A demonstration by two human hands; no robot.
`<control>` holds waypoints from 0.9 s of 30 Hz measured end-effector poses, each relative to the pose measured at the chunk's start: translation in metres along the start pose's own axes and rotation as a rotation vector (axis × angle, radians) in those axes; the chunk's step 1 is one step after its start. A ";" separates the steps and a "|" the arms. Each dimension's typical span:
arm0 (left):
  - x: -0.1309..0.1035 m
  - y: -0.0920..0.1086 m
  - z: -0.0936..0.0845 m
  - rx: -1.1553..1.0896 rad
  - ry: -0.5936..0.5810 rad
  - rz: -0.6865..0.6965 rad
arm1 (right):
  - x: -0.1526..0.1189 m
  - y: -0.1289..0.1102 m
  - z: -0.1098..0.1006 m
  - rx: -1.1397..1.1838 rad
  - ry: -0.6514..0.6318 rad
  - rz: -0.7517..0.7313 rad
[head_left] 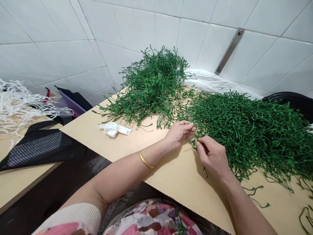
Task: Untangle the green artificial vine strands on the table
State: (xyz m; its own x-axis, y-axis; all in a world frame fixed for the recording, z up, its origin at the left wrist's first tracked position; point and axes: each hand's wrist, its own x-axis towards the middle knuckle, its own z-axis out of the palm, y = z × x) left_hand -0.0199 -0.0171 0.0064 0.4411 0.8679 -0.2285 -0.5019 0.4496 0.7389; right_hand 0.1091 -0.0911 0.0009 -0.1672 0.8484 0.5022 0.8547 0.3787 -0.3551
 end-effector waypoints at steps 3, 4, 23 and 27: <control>0.002 0.001 -0.002 -0.060 -0.029 -0.076 | -0.001 -0.003 -0.001 0.019 -0.075 -0.101; 0.003 0.001 -0.002 -0.076 -0.032 -0.097 | -0.002 -0.004 -0.003 0.044 -0.086 -0.113; 0.001 0.003 -0.004 -0.032 -0.253 -0.246 | 0.008 0.008 -0.007 -0.029 0.182 0.033; 0.000 0.001 -0.003 -0.019 -0.249 -0.249 | 0.007 0.009 -0.008 -0.029 0.191 0.040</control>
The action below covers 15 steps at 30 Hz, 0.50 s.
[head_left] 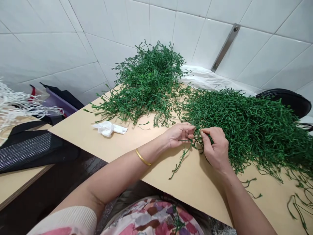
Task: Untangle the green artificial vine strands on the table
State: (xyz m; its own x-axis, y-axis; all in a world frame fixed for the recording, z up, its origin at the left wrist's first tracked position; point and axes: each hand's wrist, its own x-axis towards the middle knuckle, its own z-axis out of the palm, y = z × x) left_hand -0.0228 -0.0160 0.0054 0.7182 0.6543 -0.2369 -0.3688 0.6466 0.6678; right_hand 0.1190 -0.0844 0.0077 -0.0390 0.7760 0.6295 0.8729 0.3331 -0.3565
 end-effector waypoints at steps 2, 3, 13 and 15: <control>0.000 -0.001 0.001 0.047 0.019 0.005 | 0.000 0.000 0.000 -0.018 0.019 -0.003; 0.000 -0.002 0.001 0.074 0.039 0.013 | 0.000 0.000 -0.001 -0.029 0.024 -0.006; 0.003 -0.004 0.002 0.083 0.154 0.161 | -0.002 0.001 0.000 -0.070 -0.056 -0.076; 0.004 -0.004 0.001 0.072 0.159 0.176 | -0.002 0.001 0.000 -0.046 -0.086 -0.083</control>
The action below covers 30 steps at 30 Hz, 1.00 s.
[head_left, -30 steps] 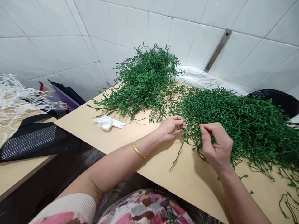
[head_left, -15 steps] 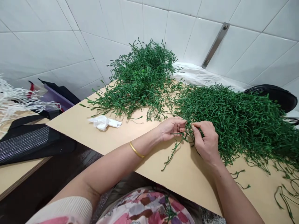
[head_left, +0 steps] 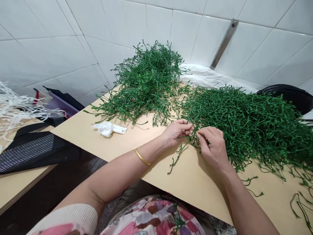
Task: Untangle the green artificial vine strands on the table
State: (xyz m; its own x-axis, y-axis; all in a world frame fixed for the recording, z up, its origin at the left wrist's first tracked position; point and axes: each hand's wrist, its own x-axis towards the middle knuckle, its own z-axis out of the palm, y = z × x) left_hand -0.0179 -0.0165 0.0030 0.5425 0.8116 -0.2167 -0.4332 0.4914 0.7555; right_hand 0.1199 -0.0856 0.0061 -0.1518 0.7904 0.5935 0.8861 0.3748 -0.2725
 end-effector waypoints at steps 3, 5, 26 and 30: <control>0.000 -0.001 0.000 0.002 0.020 0.009 | 0.000 0.001 0.001 0.048 0.006 0.011; 0.000 -0.001 -0.001 0.020 0.019 0.016 | 0.000 0.002 0.000 0.098 0.040 0.045; -0.008 -0.008 0.006 0.241 -0.157 0.202 | 0.002 0.004 0.000 0.266 -0.103 0.121; -0.006 -0.009 0.004 0.193 -0.158 0.130 | 0.001 0.003 0.000 -0.055 -0.071 -0.032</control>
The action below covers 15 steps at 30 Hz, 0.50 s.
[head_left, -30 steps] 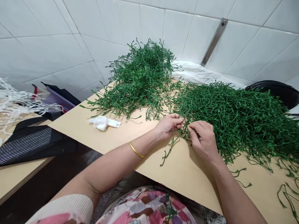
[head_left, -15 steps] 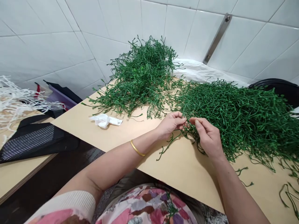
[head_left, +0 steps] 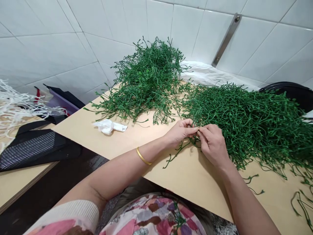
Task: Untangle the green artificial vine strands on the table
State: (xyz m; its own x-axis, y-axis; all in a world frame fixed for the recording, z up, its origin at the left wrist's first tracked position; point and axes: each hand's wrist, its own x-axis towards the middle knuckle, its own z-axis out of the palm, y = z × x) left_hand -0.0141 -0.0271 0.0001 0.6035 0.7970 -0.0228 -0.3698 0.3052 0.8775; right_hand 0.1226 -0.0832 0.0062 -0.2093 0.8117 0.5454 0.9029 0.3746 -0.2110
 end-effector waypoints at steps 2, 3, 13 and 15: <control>0.001 0.000 -0.001 -0.032 0.020 -0.035 | 0.000 -0.001 0.000 -0.154 0.030 -0.071; 0.001 -0.001 0.000 -0.048 0.039 -0.044 | 0.000 -0.002 0.000 -0.214 0.043 -0.100; 0.005 -0.004 0.005 -0.095 0.217 -0.041 | 0.002 -0.013 -0.006 -0.218 -0.051 -0.179; 0.009 0.002 -0.002 -0.131 0.247 -0.088 | 0.002 -0.016 -0.008 0.008 -0.084 -0.166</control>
State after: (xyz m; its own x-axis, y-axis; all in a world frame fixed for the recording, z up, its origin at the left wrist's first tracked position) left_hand -0.0108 -0.0181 0.0009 0.4530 0.8622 -0.2266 -0.4215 0.4311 0.7978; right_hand 0.1104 -0.0911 0.0169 -0.3859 0.7727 0.5039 0.8505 0.5096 -0.1300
